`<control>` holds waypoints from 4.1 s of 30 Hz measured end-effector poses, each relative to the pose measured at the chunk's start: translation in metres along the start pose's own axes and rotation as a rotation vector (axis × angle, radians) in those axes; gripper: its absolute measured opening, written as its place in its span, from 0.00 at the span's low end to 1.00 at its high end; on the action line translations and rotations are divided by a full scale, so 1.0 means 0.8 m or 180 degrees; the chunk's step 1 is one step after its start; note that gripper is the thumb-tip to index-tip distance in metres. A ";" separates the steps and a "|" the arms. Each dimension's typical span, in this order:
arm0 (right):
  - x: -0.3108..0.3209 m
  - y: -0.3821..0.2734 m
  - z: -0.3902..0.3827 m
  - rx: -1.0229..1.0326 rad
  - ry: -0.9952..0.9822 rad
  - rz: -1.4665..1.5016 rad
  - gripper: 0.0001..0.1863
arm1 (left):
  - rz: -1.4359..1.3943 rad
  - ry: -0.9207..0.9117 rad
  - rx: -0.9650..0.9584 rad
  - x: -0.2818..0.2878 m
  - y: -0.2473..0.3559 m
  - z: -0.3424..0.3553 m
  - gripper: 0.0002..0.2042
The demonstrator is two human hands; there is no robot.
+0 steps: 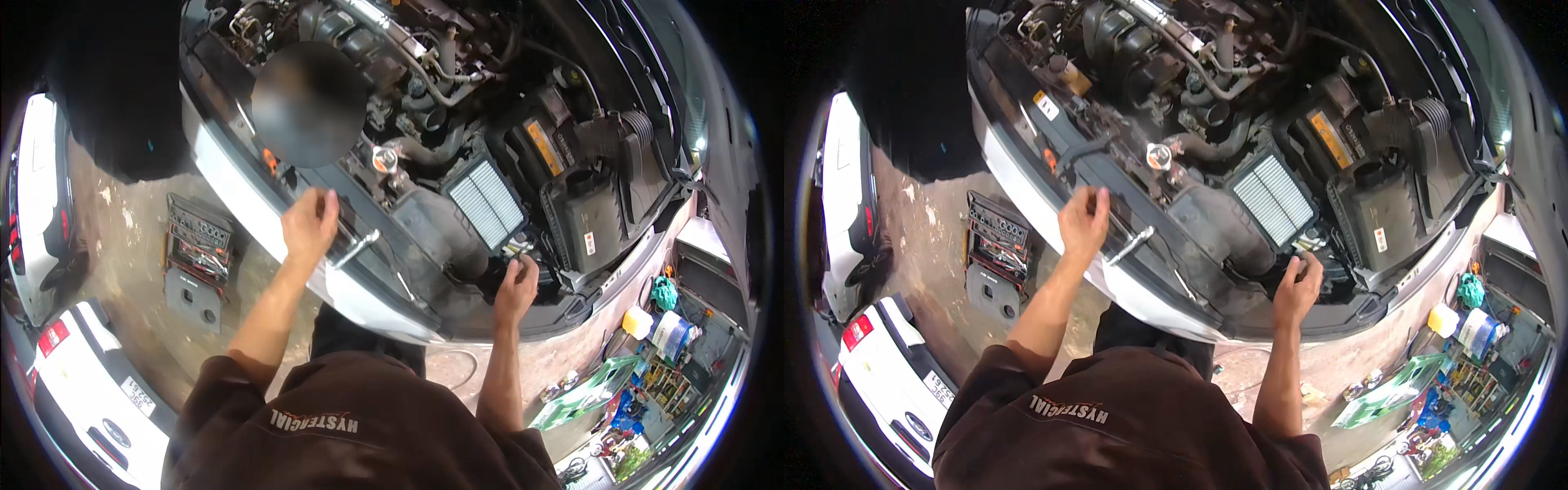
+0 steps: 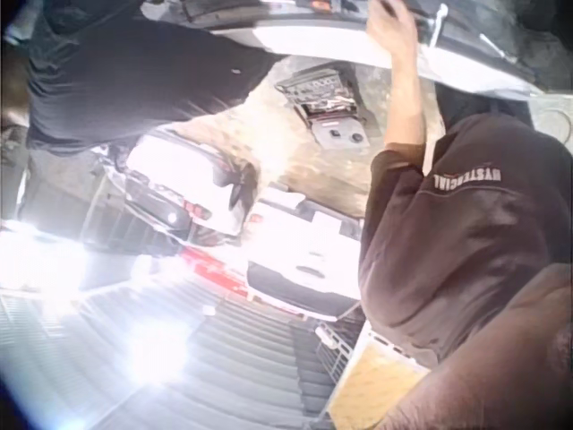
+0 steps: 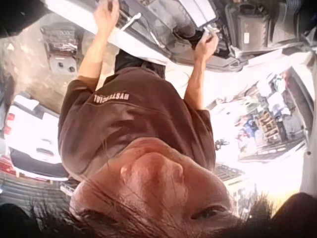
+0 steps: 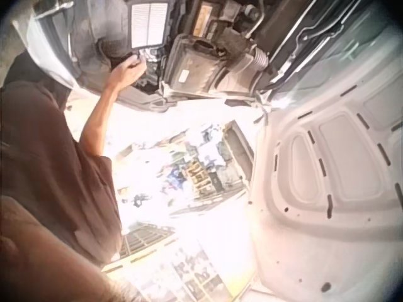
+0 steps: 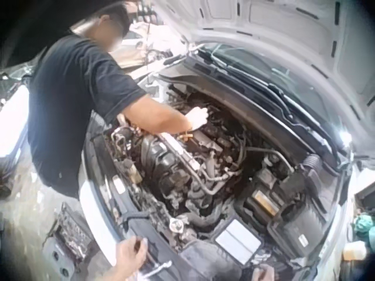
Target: The person works on a car engine by using tools from a toolbox to remove and replace components under the hood. The person uses a screwdriver to loosen screws, handles a large engine cover, and removes the air filter housing.
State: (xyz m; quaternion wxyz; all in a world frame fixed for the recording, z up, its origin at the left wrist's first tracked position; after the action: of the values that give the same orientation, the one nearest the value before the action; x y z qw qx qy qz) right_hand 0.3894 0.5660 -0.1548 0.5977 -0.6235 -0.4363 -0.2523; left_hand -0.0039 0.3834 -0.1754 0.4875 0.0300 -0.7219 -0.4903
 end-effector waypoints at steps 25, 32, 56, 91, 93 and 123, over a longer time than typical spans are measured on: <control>0.059 0.159 -0.059 0.0579 0.0350 -0.0631 0.10 | 0.0575 0.0292 0.0181 -0.005 -0.002 -0.007 0.19; 0.062 0.157 -0.059 0.0700 0.0482 -0.0579 0.07 | 0.0516 0.0261 0.0154 -0.009 0.000 -0.006 0.19; 0.066 0.159 -0.059 0.0753 0.0687 -0.0576 0.03 | 0.0616 0.0174 0.0145 -0.013 -0.004 -0.002 0.19; 0.060 0.171 -0.063 0.0408 0.0079 -0.1164 0.18 | -0.0197 0.0449 -0.0156 0.007 0.002 -0.013 0.15; 0.036 0.135 -0.085 0.0440 -0.0093 -0.1226 0.20 | -0.0335 0.0872 -0.0050 0.036 -0.041 -0.040 0.14; -0.413 -0.086 -0.613 -0.2785 -0.2684 -0.1500 0.18 | -0.1228 -0.0372 0.3267 0.298 -1.179 -0.573 0.17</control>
State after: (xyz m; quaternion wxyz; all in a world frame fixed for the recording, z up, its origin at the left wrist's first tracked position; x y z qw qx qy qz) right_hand 0.2700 0.0059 -0.3176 -0.0052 -0.7425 -0.6154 -0.2646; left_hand -0.2023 -0.5402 -0.6896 0.2707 0.3683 -0.8755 -0.1567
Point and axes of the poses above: each hand's wrist, its own z-axis towards the middle knuckle, its own x-axis out of the back of the hand, y = z × x, the point moved 5 cm from there along z, towards the middle knuckle, and after that the axes turned 10 degrees about -y, right-handed, at the moved point
